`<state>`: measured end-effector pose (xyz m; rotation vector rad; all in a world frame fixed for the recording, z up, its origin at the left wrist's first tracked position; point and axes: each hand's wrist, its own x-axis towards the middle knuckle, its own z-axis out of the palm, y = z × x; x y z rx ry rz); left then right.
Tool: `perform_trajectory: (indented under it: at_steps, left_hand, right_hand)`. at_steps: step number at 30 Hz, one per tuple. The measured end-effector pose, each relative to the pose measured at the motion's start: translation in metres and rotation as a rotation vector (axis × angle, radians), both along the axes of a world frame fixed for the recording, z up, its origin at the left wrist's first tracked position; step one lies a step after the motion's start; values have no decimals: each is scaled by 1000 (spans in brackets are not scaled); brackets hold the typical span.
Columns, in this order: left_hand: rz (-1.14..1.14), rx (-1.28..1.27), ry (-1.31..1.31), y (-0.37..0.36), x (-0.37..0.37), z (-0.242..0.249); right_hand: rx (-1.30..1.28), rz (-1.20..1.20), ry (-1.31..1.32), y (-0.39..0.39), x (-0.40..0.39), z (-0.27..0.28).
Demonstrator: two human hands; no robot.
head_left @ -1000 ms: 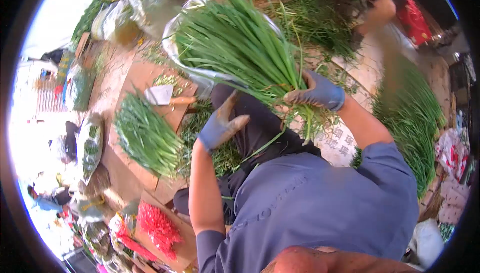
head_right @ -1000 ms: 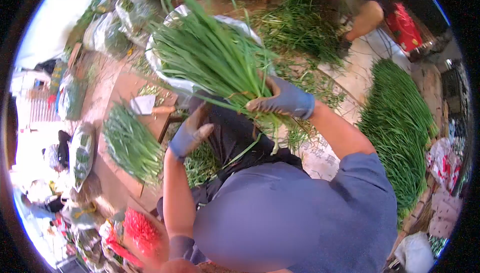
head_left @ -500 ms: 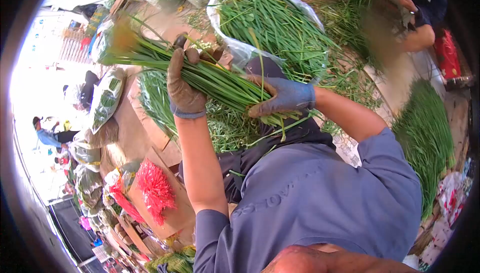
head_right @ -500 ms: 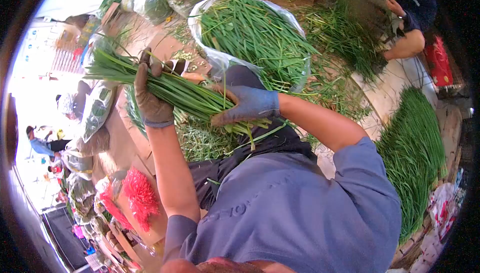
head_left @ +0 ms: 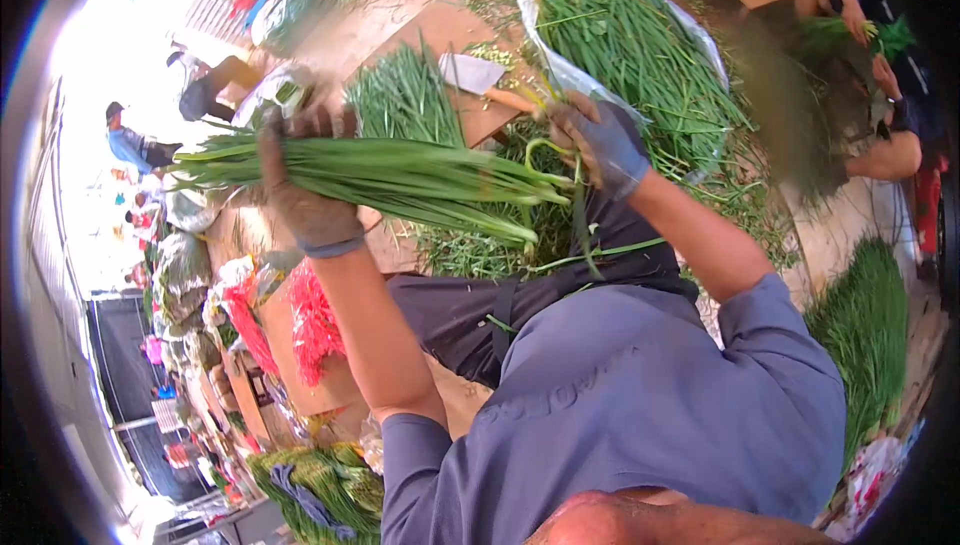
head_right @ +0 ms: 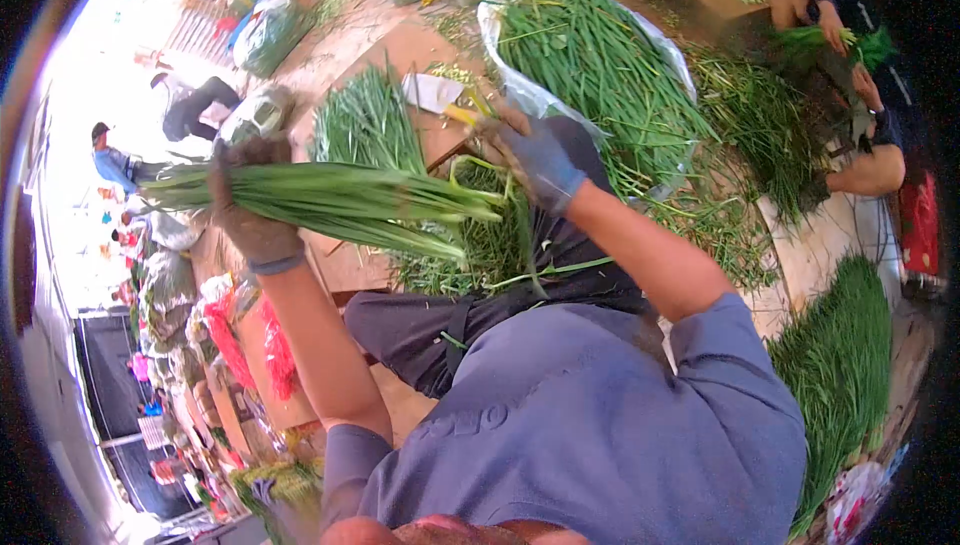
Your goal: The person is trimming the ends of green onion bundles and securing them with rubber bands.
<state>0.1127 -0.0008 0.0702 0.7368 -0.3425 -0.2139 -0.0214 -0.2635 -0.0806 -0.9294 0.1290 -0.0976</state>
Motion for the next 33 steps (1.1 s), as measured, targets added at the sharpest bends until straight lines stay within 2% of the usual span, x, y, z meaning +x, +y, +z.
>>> perform_trajectory:
  at_steps: [2, 3, 4, 6, 7, 9, 10, 12, 13, 14, 16, 18, 20, 21, 23, 25, 27, 28, 30, 33]
  left_hand:
    - [-53, -73, -123, 39, 10, 8]
    - [177, 13, -21, 40, 0, 24]
    - [171, 24, -26, 47, -2, 28]
    - [153, 47, -35, 62, -1, 31]
    - [112, 16, -11, 69, 2, 30]
    - [131, 28, -9, 69, -5, 30]
    - [134, 33, -13, 65, -7, 32]
    - [244, 93, 27, 47, -14, 35]
    - [303, 125, 49, 42, -17, 35]
    - [164, 75, 42, 54, -9, 30]
    - [-104, -42, 4, 99, 23, 18]
    - [46, -34, 25, 121, 23, 17]
    - [216, -14, 86, 135, 22, 13]
    - [169, -40, 31, 146, 27, 8]
    - [253, -23, 86, 148, 21, 11]
    - [336, 55, 103, 138, 15, 19]
    - [418, 214, 107, 124, 5, 25]
    - [361, 187, 111, 125, 4, 23]
    - [237, 133, 115, 123, 6, 18]
    - [276, 125, 163, 108, 4, 13]
  right_hand:
    - [-249, 139, -41, -7, -17, -22]
    - [-376, 209, -62, -8, -21, -30]
    - [-595, 414, -45, -10, -22, -27]
    - [-1031, 821, -22, -20, -23, -6]
    - [-1309, 935, 8, -13, -19, 34]
    - [-1585, 292, -446, 4, -19, 34]
    - [-1501, 120, -635, 20, -7, 48]
    - [-1425, 79, -711, 52, 11, 70]
    - [-1434, 218, -605, 68, 10, 74]
    - [-1430, 357, -498, 78, 8, 74]
    - [-1281, 467, -336, 88, 16, 26]
    - [-1044, 240, -404, 75, 1, -23]
    - [-1080, 420, -161, 54, -17, -28]
    - [-1230, 552, -164, 48, -23, -38]
    - [-1526, 801, -150, 44, -35, -58]
    - [-1632, 650, -345, 45, -38, -19]
    - [-1487, 404, -477, 54, -36, 33]
    - [-1298, 236, -507, 61, -28, 61]
    - [-1128, 281, -306, 73, -15, 114]
    - [-969, 225, -430, 107, 22, 105]
